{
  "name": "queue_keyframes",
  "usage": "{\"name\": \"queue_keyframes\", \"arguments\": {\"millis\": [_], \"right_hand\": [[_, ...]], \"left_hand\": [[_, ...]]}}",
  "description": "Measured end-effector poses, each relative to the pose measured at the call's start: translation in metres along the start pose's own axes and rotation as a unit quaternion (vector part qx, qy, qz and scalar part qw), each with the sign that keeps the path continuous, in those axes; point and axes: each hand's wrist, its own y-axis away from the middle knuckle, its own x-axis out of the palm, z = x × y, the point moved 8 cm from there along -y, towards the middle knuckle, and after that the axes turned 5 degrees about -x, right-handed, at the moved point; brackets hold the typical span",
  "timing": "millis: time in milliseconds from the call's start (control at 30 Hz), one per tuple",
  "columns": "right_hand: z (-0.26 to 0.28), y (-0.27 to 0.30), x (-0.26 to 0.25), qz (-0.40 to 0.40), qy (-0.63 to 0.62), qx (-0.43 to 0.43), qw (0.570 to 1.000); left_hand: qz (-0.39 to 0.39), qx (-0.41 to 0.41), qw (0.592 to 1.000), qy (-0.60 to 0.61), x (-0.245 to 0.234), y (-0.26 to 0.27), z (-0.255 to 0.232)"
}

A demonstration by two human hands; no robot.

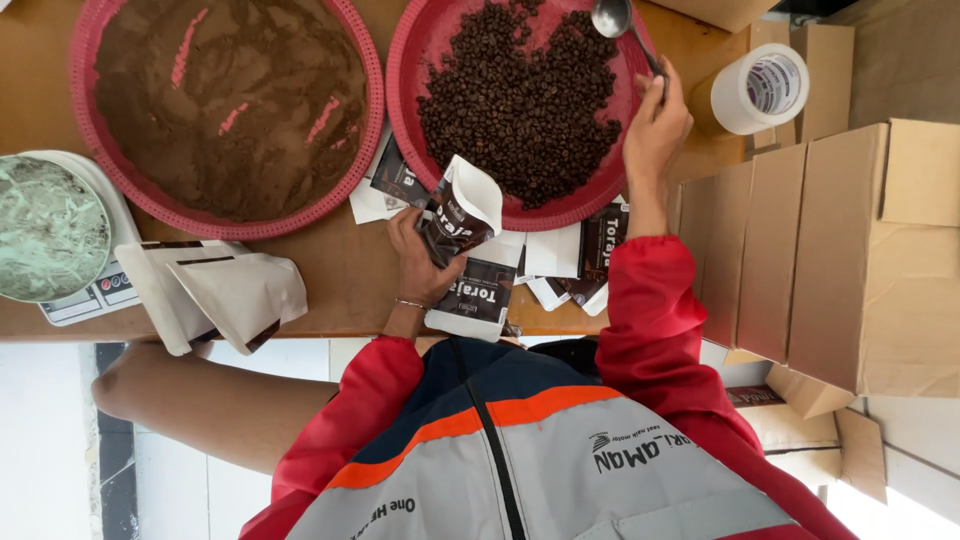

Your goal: Filling small coffee bags with roasted coffee beans using a spoon from a large tray.

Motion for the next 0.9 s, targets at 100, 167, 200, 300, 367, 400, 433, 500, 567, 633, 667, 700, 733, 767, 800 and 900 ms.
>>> {"name": "queue_keyframes", "arguments": {"millis": [100,167,200,300,367,400,433,500,567,633,667,700,733,767,800,900], "right_hand": [[-0.008,-0.009,0.033,0.044,-0.012,0.011,0.999],[0.022,-0.014,0.034,0.064,-0.039,-0.017,0.997],[0.04,-0.015,0.037,0.085,-0.068,-0.045,0.993],[0.046,-0.02,0.052,0.103,-0.1,-0.077,0.987],[0.047,-0.023,0.058,0.109,-0.08,-0.083,0.987],[0.047,-0.025,0.061,0.115,-0.058,-0.088,0.988],[0.048,-0.027,0.063,0.115,-0.059,-0.09,0.987],[0.043,-0.028,0.073,0.151,-0.066,-0.059,0.985],[0.05,-0.03,0.074,0.17,-0.082,-0.044,0.981],[0.053,-0.029,0.074,0.187,-0.096,-0.028,0.977],[0.05,-0.028,0.074,0.196,-0.106,-0.006,0.975],[0.047,-0.026,0.075,0.206,-0.116,0.017,0.972],[0.051,-0.024,0.071,0.206,-0.115,0.017,0.972],[0.048,-0.02,0.066,0.201,-0.117,0.056,0.971],[0.046,-0.016,0.062,0.196,-0.119,0.096,0.969],[0.04,-0.001,0.047,0.159,-0.156,0.13,0.966]], "left_hand": [[0.003,0.002,1.0,-0.021,0.005,0.001,0.009],[0.004,-0.001,1.0,-0.015,0.005,0.001,0.008],[0.005,-0.006,1.0,-0.01,0.004,0.001,0.008],[0.006,-0.003,1.0,-0.01,0.004,0.001,0.008],[0.004,0.001,1.0,-0.017,0.004,0.001,0.008],[0.004,0.003,1.0,-0.023,0.004,0.001,0.008],[0.002,0.004,1.0,-0.023,0.004,0.001,0.007],[0.01,-0.012,1.0,-0.017,0.005,0.001,0.009],[0.006,-0.011,1.0,-0.016,0.004,0.001,0.009],[0.004,-0.009,1.0,-0.014,0.003,0.0,0.007],[0.003,-0.011,1.0,-0.012,0.003,0.0,0.007],[0.003,-0.013,1.0,-0.011,0.002,0.0,0.007],[0.002,-0.013,1.0,-0.011,0.002,-0.001,0.007],[0.002,-0.012,1.0,-0.009,0.002,-0.001,0.007],[0.002,-0.011,1.0,-0.007,0.002,-0.001,0.007],[0.004,-0.018,1.0,-0.01,0.002,0.0,0.008]]}}
